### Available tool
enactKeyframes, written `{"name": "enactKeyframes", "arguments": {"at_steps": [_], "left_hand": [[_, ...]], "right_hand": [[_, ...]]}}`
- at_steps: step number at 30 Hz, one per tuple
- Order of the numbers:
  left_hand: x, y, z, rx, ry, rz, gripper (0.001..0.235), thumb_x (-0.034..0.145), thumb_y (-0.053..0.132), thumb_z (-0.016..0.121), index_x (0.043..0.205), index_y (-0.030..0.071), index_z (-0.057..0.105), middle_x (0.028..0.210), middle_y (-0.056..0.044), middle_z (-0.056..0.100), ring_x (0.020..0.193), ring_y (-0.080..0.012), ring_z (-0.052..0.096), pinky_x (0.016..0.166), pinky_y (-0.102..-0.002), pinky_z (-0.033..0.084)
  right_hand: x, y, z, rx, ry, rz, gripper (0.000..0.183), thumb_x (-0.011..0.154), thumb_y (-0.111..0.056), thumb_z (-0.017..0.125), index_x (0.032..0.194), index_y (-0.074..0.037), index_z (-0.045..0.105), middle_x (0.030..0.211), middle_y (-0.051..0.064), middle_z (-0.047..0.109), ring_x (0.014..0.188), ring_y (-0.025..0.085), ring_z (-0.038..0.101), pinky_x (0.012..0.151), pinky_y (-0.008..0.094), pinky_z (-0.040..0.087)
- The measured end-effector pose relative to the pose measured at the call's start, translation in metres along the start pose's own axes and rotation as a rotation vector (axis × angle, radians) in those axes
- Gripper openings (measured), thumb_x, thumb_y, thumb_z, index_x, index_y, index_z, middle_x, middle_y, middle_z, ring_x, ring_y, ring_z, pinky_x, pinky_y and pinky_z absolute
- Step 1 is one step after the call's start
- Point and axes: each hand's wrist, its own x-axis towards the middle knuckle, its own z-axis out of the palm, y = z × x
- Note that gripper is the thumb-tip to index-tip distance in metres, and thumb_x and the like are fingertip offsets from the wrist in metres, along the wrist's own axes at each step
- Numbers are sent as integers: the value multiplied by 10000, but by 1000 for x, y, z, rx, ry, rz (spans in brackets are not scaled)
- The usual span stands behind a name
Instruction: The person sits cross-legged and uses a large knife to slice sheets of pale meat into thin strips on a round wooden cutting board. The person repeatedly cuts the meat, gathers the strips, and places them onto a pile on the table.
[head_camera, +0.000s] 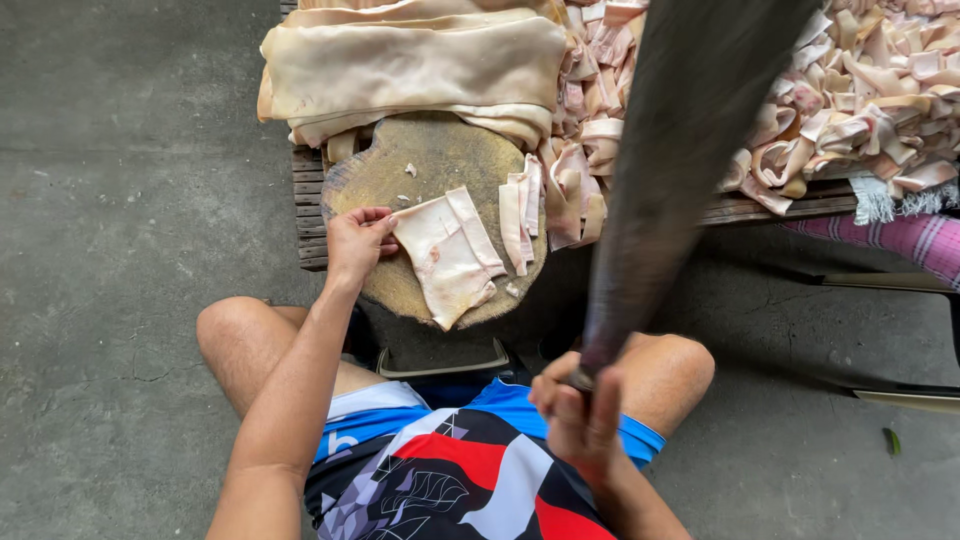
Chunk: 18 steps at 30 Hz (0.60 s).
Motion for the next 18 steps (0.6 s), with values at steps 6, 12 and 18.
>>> {"name": "enactKeyframes", "arguments": {"at_steps": [6, 12, 18], "left_hand": [[-7, 1, 6, -6, -17, 26, 172, 928, 58, 734, 1072, -36, 721, 890, -64, 737, 692, -103, 699, 577, -243, 608], [-3, 18, 5, -12, 18, 13, 188, 947, 66, 717, 1110, -28, 722, 901, -73, 751, 687, -91, 698, 608, -224, 611], [-8, 11, -4, -41, 41, 49, 249, 956, 53, 677, 1189, -32, 701, 896, -79, 750, 670, -90, 694, 595, -227, 610]], "right_hand": [[-30, 82, 38, -593, -225, 486, 644, 1031, -175, 599, 1634, -271, 396, 775, 135, 736, 716, 18, 623, 662, 365, 538], [-2, 76, 24, -37, -64, 1050, 618, 1005, -191, 536, 1592, -301, 378, 555, 89, 493, 451, 134, 490, 485, 359, 482], [-9, 58, 27, -480, -147, 661, 587, 1004, -168, 592, 1562, -252, 430, 581, 116, 588, 482, 181, 560, 546, 330, 504]]}}
